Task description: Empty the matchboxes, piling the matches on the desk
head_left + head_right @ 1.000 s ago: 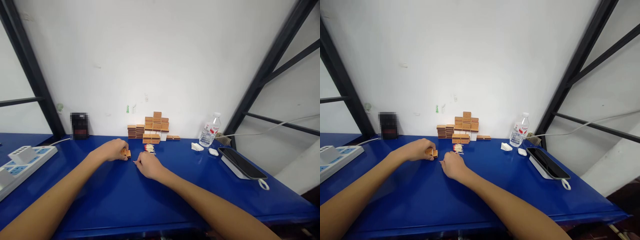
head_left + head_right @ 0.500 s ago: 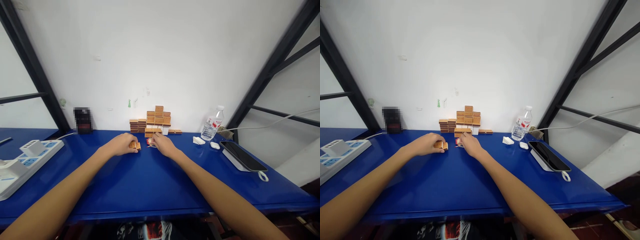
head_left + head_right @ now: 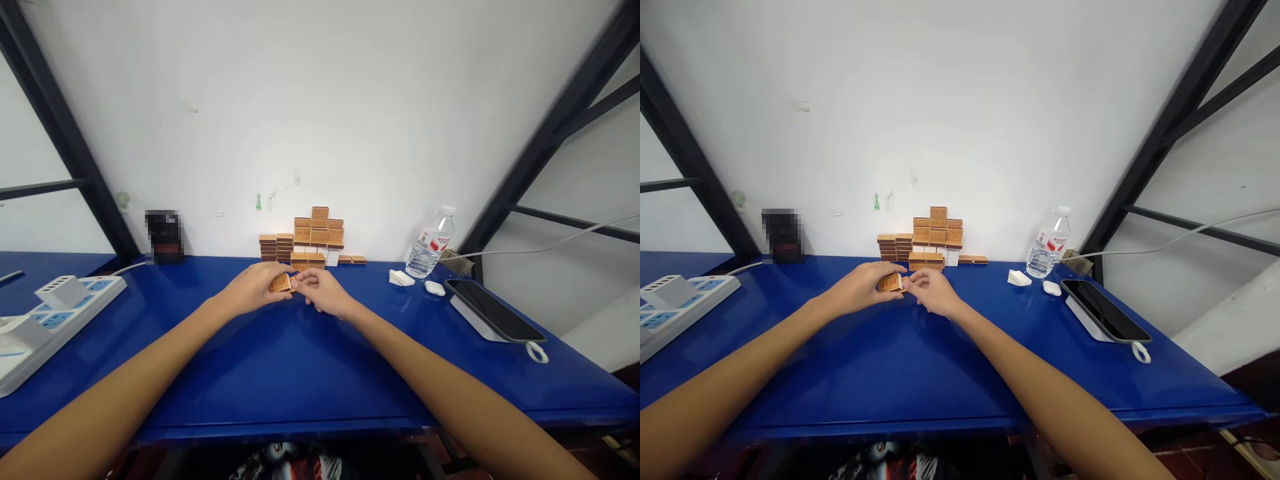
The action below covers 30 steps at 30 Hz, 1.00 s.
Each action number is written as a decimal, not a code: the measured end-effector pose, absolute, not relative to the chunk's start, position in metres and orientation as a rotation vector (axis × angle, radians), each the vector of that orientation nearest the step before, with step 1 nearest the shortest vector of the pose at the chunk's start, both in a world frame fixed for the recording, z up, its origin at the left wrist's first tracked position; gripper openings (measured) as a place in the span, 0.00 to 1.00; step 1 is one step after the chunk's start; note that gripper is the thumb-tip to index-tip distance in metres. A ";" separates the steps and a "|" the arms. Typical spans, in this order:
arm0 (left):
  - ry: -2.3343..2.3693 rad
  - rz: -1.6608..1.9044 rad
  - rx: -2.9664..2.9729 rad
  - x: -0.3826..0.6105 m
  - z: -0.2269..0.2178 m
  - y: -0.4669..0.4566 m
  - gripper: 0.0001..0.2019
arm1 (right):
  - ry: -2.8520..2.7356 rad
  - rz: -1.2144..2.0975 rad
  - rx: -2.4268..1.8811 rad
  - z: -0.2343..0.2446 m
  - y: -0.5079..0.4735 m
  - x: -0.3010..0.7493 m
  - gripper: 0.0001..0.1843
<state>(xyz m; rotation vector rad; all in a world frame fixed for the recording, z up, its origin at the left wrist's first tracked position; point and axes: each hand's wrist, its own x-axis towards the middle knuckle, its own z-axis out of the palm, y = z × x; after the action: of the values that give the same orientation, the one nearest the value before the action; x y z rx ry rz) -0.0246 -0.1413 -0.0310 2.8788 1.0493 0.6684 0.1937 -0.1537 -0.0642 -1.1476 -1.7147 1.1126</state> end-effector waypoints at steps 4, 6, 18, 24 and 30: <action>1.081 0.717 2.890 -0.026 -0.031 -0.140 0.25 | -1.621 1.168 -1.157 -0.063 -0.149 0.199 0.20; 1.157 0.663 2.885 -0.029 -0.030 -0.138 0.24 | -1.571 1.075 -1.150 -0.060 -0.145 0.205 0.19; 1.160 0.943 2.767 -0.015 -0.041 -0.144 0.21 | -1.476 0.989 -1.078 -0.055 -0.146 0.203 0.24; 1.201 1.093 2.801 -0.018 -0.043 -0.141 0.20 | -1.427 0.882 -1.051 -0.048 -0.149 0.202 0.23; 1.199 1.105 2.778 -0.016 -0.044 -0.143 0.21 | -1.523 1.053 -0.998 -0.046 -0.153 0.200 0.22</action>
<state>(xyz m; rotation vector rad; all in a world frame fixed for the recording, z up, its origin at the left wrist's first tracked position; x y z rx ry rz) -0.0161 -0.1432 -0.0435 2.7779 1.1987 1.1051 0.2000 -0.1535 -0.0465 -0.9977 -1.5229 1.0529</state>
